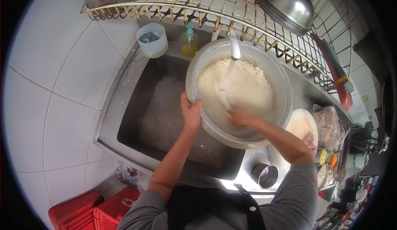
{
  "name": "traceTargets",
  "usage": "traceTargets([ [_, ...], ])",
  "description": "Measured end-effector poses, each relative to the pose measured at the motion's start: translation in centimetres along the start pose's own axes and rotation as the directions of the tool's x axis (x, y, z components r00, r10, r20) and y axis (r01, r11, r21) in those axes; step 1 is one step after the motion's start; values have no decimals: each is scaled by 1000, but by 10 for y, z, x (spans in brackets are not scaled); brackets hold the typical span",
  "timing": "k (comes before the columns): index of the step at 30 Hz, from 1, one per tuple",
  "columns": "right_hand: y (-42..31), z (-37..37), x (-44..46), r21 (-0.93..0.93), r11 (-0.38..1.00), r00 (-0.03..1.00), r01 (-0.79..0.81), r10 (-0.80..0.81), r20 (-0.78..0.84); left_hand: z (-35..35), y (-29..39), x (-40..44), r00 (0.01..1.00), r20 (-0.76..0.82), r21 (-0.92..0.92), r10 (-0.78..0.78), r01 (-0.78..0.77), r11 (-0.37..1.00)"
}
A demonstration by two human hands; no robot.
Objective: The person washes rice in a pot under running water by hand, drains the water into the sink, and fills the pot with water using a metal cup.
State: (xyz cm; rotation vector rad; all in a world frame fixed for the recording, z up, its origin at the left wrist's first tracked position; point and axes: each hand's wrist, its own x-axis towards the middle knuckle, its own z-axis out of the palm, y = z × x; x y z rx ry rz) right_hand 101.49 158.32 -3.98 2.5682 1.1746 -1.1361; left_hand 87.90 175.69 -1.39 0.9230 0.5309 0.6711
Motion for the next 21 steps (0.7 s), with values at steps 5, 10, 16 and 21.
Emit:
traceTargets([
  [5,43,-32,-61,-37,939,936,-343,338,-100,5,7,2,1000,27,29,-15,14,999],
  [10,176,-37,66,-70,985,712,-155,62,-700,8,14,0,1000,3,107,-21,20,994],
  [16,68,-126,128,382,876,777,-296,453,-437,9,13,4,999,-22,191,-44,47,980],
  [21,11,-63,178,239,970,762,-44,188,-620,5,3,4,999,-13,115,37,-35,993],
])
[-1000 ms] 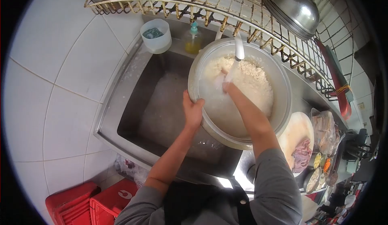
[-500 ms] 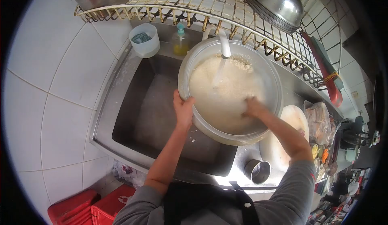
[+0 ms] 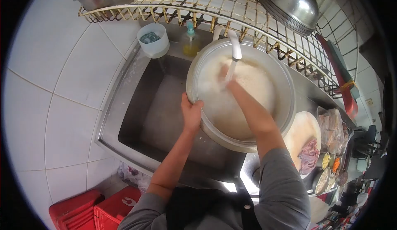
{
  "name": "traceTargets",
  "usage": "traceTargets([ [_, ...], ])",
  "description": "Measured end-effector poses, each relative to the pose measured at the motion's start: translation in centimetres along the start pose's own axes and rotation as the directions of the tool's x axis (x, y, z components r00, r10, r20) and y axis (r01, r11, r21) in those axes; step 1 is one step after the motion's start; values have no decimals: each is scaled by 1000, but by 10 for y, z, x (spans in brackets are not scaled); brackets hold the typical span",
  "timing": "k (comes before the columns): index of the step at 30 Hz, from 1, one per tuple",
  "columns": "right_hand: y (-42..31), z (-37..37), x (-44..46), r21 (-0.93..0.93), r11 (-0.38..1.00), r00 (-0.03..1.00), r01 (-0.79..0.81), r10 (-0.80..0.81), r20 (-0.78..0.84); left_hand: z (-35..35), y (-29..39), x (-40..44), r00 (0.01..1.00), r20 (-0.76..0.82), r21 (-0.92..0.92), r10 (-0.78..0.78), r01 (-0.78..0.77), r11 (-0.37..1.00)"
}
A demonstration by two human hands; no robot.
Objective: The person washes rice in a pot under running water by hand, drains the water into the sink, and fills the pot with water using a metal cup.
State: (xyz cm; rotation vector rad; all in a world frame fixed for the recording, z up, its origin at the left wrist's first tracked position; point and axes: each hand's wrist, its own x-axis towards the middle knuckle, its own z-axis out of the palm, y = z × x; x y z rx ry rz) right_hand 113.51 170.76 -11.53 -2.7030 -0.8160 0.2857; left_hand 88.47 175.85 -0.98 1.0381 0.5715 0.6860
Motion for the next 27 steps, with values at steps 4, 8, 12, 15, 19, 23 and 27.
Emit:
traceTargets([
  [4,-42,-19,-87,123,977,965,172,-192,177,3,12,-4,998,-19,50,-63,64,997],
  [8,-29,-53,-167,-89,927,824,365,-277,495,1,4,-1,997,-17,-40,-76,75,996],
  [12,9,-105,-204,-199,927,722,319,-101,685,2,6,0,998,-11,-9,-65,65,998],
  [15,64,-109,-185,-349,904,742,247,55,668,1,8,1,996,2,47,-87,86,995],
  [19,157,-69,-85,-336,927,827,167,54,559,2,9,1,998,-4,63,-64,64,996],
  [23,111,-52,-27,-449,888,986,99,-28,162,11,15,-2,999,-31,71,-18,20,997],
  [27,75,-1,20,-420,905,997,67,-71,8,4,2,1,1000,-15,54,5,-4,999],
])
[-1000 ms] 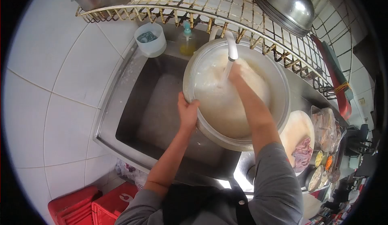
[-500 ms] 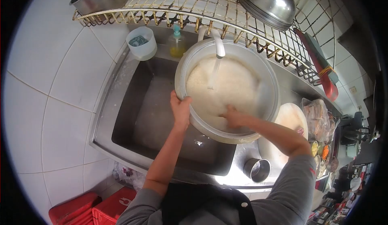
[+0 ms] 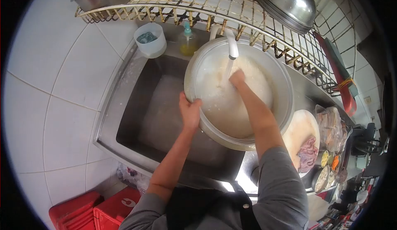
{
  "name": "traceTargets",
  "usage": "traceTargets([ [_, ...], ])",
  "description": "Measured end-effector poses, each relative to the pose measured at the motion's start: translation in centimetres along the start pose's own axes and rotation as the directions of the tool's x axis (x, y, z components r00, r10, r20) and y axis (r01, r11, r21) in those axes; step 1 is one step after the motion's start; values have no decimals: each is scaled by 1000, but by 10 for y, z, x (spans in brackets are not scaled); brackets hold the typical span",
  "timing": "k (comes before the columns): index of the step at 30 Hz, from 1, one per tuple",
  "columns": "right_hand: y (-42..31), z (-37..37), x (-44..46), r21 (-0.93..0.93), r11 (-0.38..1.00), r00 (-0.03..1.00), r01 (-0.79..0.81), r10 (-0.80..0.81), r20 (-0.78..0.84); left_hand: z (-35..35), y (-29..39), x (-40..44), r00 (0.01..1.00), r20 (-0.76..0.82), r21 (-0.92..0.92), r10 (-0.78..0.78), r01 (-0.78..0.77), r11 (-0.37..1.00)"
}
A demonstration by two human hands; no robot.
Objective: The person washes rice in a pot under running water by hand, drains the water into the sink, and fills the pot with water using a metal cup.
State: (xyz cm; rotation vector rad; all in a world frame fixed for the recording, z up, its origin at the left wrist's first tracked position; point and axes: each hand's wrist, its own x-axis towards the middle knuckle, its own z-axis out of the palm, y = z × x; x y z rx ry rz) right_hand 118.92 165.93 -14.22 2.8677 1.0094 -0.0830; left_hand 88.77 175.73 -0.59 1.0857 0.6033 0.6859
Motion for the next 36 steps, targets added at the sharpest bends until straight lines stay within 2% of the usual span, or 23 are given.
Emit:
traceTargets([
  [2,-37,-6,3,8,1000,997,-12,12,-74,1,1,-1,1000,-25,13,-12,12,1000],
  [3,-44,31,20,633,750,980,-194,181,85,1,2,0,999,-40,23,-23,24,999],
  [4,-50,70,37,945,136,909,-299,340,239,0,1,1,999,-41,19,-18,19,1000],
  [5,-56,45,16,833,523,977,-181,189,94,0,-1,1,999,-45,-30,-31,30,999],
  [6,-61,12,-11,278,950,985,141,-162,53,2,-2,1,998,-44,-81,-44,41,996],
  [8,-74,-29,-47,-38,804,790,594,-573,218,3,2,-1,998,-32,-98,-45,42,994],
  [9,-78,-48,-66,-49,711,693,701,-663,283,3,5,-2,998,-26,-107,-49,46,993],
  [10,-77,-56,-93,355,838,778,413,-528,341,2,4,-2,999,-16,-112,-49,47,993],
  [11,-77,-65,-119,672,740,840,22,-378,389,1,0,0,999,-30,-85,-40,38,996],
  [13,-77,-106,-172,522,849,815,85,-361,453,1,-2,2,999,-36,-61,-33,30,998],
  [14,-55,-57,-175,461,852,714,246,-482,508,1,-2,2,999,-29,-76,-31,28,997],
  [16,-41,-59,-190,407,820,587,403,-573,572,1,0,1,999,-22,-92,-32,29,995],
  [18,-32,-104,-215,65,923,578,380,-292,762,1,3,0,999,-11,-50,-34,33,998],
  [19,-20,-95,-215,69,923,575,380,-294,764,0,3,0,999,-12,-47,-38,37,998],
  [20,4,-79,-210,42,973,702,227,-194,686,0,2,1,999,-12,-32,-42,42,999],
  [22,54,-36,-180,15,994,819,107,-97,566,0,4,1,999,-16,-14,-49,48,999],
  [25,97,14,-96,-43,991,896,126,-95,434,2,7,0,998,-17,30,-66,67,997],
  [27,81,6,-66,-187,962,936,198,-129,327,0,-6,3,999,-17,-30,-35,34,999],
  [28,74,23,-41,-183,962,936,203,-136,325,1,-2,2,999,-23,-27,-31,30,999],
  [30,59,80,2,-204,976,976,79,-34,215,5,8,-3,998,-53,86,-33,37,996],
  [32,-4,0,-21,50,926,911,-373,355,211,5,7,-3,998,-44,61,-35,38,997],
  [33,-25,-5,-19,103,909,904,-404,380,196,5,6,-4,999,-33,33,-37,38,999],
  [36,-61,13,-23,177,972,974,-157,122,192,3,-3,-1,1000,-28,-44,-11,10,999],
])
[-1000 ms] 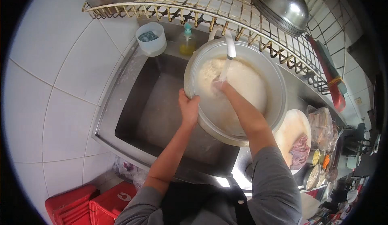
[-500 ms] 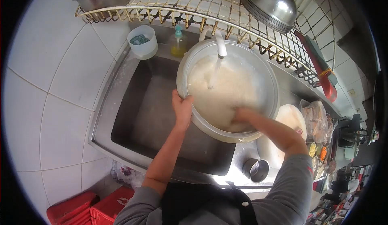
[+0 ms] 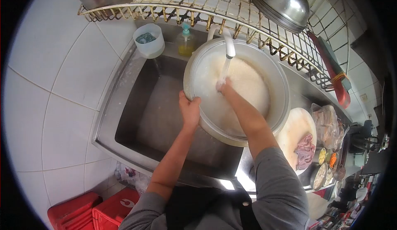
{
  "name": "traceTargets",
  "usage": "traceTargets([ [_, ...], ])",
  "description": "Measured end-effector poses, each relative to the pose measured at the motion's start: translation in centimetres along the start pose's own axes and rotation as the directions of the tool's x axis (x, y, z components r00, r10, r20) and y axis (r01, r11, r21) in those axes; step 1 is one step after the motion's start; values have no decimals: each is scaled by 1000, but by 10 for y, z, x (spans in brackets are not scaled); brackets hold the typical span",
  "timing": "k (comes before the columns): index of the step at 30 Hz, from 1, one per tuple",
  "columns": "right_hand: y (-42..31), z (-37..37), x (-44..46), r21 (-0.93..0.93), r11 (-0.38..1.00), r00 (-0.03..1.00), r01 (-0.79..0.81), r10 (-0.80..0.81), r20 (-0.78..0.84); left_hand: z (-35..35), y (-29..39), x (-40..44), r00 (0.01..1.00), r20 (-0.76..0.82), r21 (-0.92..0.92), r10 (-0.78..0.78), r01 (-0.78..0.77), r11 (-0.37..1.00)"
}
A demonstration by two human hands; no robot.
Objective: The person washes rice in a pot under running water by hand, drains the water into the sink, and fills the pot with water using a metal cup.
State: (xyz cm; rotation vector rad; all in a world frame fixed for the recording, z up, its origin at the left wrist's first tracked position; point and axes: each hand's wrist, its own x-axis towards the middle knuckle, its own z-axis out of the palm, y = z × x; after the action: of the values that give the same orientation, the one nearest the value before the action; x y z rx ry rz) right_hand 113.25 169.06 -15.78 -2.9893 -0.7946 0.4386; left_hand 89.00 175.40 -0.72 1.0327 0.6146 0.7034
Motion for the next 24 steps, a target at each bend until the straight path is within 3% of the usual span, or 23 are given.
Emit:
traceTargets([
  [4,-32,-2,-58,39,953,946,300,-302,119,-2,-4,3,1000,-2,27,11,-11,1000],
  [8,-13,-45,-150,-59,804,736,591,-508,449,2,5,-2,1000,-25,41,-5,6,999],
  [12,31,-119,-230,18,864,716,503,-428,551,0,1,0,1000,-17,41,-2,3,999],
  [14,70,-112,-219,-153,882,737,446,-264,622,-1,2,0,1000,4,27,-10,10,1000],
  [16,144,-53,-173,-163,923,817,350,-215,535,1,5,-1,1000,25,15,-12,12,1000],
  [18,143,-73,-141,-299,930,842,213,-19,540,1,7,-2,999,25,19,-22,22,1000],
  [20,162,-62,-89,-289,866,875,409,-283,392,0,9,-2,1000,27,51,-8,7,999],
  [22,147,-57,-49,-226,956,952,188,-122,279,-2,7,-1,999,32,86,8,-11,996],
  [24,139,-23,-3,-131,986,990,102,-89,105,-2,3,0,1000,5,169,0,0,986],
])
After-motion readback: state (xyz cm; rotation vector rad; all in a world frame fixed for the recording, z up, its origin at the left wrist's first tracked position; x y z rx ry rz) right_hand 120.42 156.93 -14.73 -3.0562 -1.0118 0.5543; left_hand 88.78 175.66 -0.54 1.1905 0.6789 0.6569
